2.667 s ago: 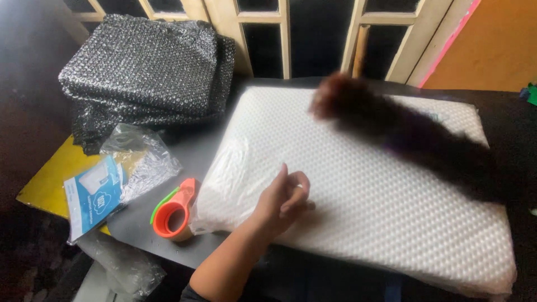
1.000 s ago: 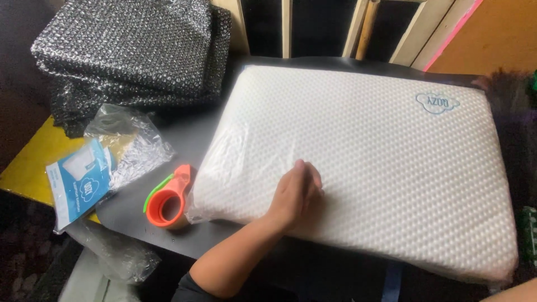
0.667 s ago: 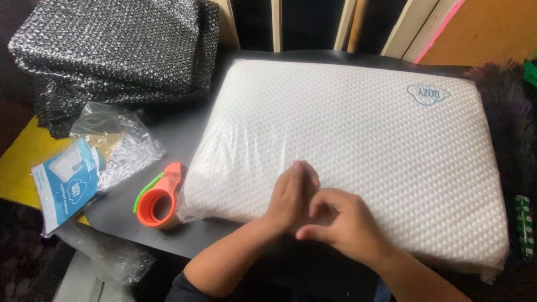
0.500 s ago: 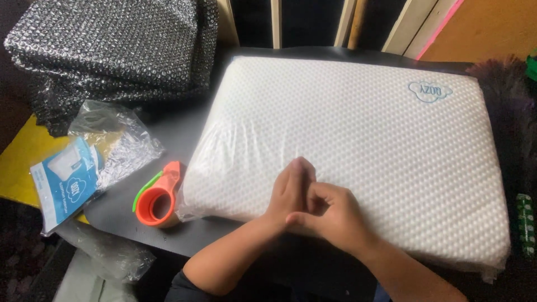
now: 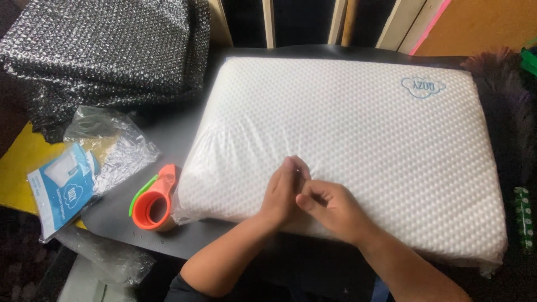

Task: The person cleans a blue bag with a duster, places a plastic-wrapped pillow inside the bag along with a card, and then dusts the exterior of the bag.

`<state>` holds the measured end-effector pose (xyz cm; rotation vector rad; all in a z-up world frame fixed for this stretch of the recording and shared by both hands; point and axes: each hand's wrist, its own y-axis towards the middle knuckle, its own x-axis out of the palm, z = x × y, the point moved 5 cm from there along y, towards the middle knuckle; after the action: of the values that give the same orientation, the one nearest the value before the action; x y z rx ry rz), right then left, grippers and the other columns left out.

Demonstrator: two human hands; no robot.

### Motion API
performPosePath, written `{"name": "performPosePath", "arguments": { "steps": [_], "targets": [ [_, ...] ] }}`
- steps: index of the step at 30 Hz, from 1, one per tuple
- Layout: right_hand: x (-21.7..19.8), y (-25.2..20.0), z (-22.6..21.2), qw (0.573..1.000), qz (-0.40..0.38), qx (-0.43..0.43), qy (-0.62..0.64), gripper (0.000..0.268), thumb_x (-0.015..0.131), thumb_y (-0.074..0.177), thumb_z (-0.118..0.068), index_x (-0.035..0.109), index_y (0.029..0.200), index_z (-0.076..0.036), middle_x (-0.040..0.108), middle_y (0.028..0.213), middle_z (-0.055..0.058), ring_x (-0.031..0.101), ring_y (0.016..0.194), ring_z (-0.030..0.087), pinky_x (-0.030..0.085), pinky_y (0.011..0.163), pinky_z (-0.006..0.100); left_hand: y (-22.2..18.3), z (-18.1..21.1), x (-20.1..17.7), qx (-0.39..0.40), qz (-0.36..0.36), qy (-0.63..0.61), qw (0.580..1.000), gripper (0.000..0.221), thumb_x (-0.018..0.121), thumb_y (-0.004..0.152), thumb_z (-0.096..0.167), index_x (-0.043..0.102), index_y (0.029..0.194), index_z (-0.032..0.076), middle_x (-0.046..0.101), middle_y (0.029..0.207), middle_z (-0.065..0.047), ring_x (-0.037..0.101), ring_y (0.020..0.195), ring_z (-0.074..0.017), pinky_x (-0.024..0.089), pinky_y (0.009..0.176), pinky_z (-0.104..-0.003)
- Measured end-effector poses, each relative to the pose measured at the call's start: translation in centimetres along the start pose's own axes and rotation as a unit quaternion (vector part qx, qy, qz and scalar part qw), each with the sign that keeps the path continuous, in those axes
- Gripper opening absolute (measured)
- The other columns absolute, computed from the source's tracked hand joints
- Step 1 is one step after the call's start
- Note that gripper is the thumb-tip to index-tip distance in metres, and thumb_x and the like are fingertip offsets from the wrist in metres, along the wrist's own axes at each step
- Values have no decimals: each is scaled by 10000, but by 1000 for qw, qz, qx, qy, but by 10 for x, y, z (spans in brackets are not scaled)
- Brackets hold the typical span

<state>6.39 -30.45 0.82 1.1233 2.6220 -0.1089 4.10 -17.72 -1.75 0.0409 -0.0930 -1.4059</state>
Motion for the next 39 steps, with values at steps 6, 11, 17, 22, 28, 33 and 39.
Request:
{"name": "performPosePath", "arguments": {
  "steps": [6, 11, 17, 22, 28, 33, 39],
  "targets": [
    [4, -3, -10, 999, 27, -18, -11, 460, 688, 976, -422, 602, 643, -118, 520, 517, -6, 476, 543, 127, 457, 553, 287, -1, 5, 1, -11, 0, -9, 1000, 608, 149, 1134, 460, 605, 934, 112, 476, 574, -13, 491, 546, -164, 429, 557, -305],
    [12, -11, -26, 991, 76, -59, -92, 500, 636, 881, -565, 528, 654, -133, 506, 586, -43, 479, 552, 91, 431, 513, 241, -7, 27, 6, 1, 31, -33, 999, 549, 257, 1068, 526, 574, 826, 148, 502, 623, 30, 485, 561, -92, 424, 560, -222],
    [26, -20, -42, 885, 165, -285, -327, 470, 394, 1061, -437, 423, 729, -106, 441, 610, 32, 449, 506, 198, 380, 458, 371, -8, 31, 5, -23, 53, -20, 998, 554, 247, 1046, 566, 537, 785, 172, 423, 616, 61, 392, 554, -78, 359, 537, -232],
    [25, -19, -42, 914, 129, -299, -242, 499, 232, 1095, -399, 434, 758, -91, 458, 661, 56, 445, 560, 209, 401, 521, 356, -9, 29, 3, -7, 60, 10, 998, 570, 195, 1074, 519, 559, 816, 164, 402, 572, 66, 413, 534, -89, 384, 544, -238],
    [12, -14, -39, 976, 79, -173, -105, 477, 290, 1069, -405, 549, 791, -116, 594, 729, 29, 567, 668, 181, 478, 634, 324, -9, 38, 4, -45, 33, -13, 998, 593, 191, 1054, 552, 576, 836, 157, 427, 484, 50, 467, 504, -89, 417, 548, -231],
    [12, -14, -40, 976, 76, -180, -98, 470, 291, 1073, -379, 549, 777, -121, 583, 711, 16, 555, 652, 165, 478, 621, 304, -11, 46, 4, -50, 17, -30, 998, 607, 207, 1040, 584, 577, 823, 154, 401, 474, 68, 457, 492, -83, 421, 562, -224],
    [9, -16, -35, 983, 69, -171, -24, 469, 316, 1079, -375, 554, 771, -113, 586, 721, 19, 545, 667, 142, 467, 626, 273, -7, 40, 8, -30, -81, -181, 980, 599, 248, 1052, 596, 574, 847, 137, 358, 467, 74, 437, 435, -91, 413, 511, -202]
  ]
}}
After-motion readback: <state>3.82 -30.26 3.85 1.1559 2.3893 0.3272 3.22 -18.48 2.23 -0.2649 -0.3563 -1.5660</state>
